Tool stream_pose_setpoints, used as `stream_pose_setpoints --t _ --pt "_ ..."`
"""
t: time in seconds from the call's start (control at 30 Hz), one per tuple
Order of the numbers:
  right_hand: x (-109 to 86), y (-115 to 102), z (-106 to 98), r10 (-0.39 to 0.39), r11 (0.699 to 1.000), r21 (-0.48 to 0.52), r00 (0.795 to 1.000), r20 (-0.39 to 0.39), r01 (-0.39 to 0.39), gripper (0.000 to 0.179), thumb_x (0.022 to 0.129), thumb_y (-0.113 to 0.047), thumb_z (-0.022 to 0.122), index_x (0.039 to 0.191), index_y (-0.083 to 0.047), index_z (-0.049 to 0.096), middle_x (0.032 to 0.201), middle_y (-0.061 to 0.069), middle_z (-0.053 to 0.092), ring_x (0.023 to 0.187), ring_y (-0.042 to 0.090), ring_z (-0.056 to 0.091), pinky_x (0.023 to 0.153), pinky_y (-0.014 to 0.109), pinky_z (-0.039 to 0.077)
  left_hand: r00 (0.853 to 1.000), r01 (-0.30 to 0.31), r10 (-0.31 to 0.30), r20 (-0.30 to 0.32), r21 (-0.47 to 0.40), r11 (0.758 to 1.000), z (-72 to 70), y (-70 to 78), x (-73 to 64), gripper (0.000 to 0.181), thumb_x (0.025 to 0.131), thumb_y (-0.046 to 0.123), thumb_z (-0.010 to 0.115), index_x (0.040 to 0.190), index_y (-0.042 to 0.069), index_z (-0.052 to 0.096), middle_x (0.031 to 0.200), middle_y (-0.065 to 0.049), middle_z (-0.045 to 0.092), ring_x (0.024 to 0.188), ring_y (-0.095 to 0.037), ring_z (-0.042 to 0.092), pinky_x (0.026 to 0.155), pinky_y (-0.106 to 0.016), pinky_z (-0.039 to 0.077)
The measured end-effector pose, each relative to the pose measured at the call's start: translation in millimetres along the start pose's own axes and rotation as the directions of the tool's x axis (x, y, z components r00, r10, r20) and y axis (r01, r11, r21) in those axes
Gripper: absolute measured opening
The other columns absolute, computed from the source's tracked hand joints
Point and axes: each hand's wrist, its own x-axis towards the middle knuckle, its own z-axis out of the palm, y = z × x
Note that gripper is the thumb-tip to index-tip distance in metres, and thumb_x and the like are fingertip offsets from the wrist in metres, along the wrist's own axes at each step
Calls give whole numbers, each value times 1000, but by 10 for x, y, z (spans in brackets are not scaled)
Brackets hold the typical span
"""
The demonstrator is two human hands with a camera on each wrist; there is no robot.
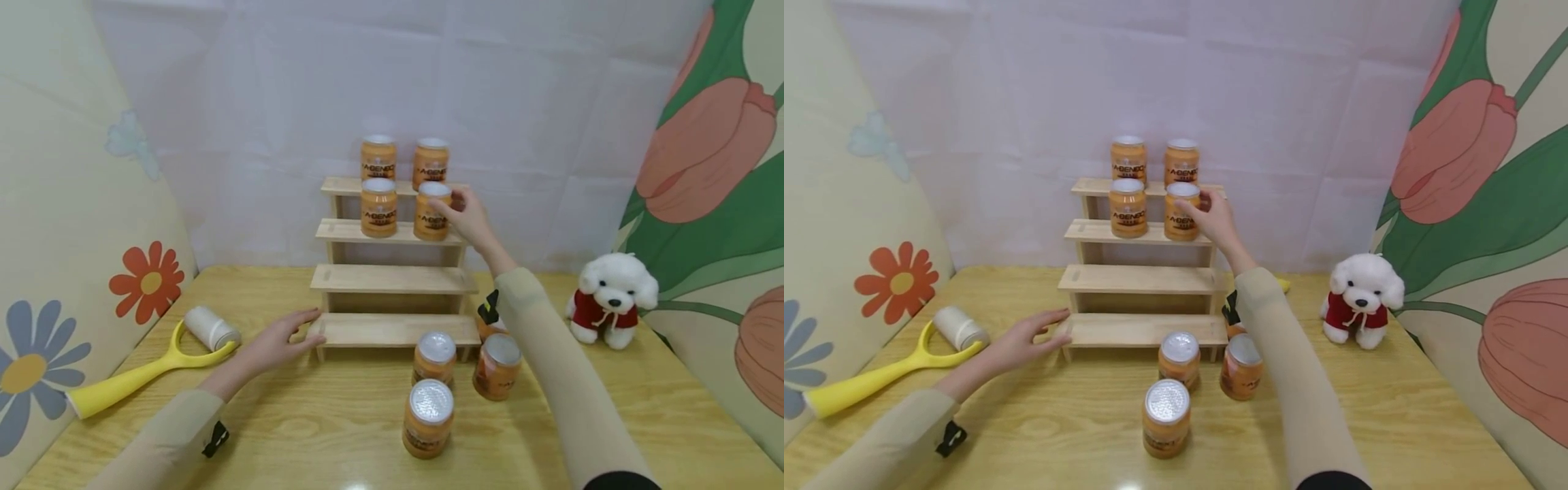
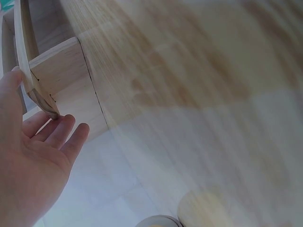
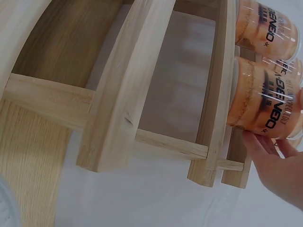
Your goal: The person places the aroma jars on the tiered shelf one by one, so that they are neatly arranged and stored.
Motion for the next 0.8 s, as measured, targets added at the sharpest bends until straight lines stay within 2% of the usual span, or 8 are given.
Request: stream_pose_setpoints --t 0.17,0.4,0.63,0.8 --pt "20 13 35 -5 1000 8 1000 -14 5 49 88 -27 67 126 0 51 127 16 50 116 29 53 101 36 46 1000 -1 1 0 8 1000 -12 -2 -14 62 93 37 58 137 -3 44 142 -25 41 126 -43 43 97 -52 46" --pt "32 6 56 -13 1000 -22 1000 1 13 49 89 -30 65 127 -2 52 127 14 49 116 27 53 101 35 46 1000 -8 8 -6 16 1000 -31 12 -32 61 93 36 58 137 -4 44 141 -26 42 125 -44 44 95 -53 47" --pt "11 9 36 -82 986 -144 996 18 84 48 93 -34 59 128 -1 52 126 16 55 114 27 55 100 34 47 1000 -5 5 3 11 1000 -21 12 1 63 93 38 58 138 -3 43 142 -25 41 125 -43 44 97 -52 47" --pt "-38 16 -42 -16 972 -231 996 89 36 55 95 -41 52 138 -7 44 134 16 52 123 27 51 104 38 44 1000 -14 14 15 14 1000 11 6 27 63 93 39 57 138 -3 42 142 -26 40 126 -43 43 97 -51 47"
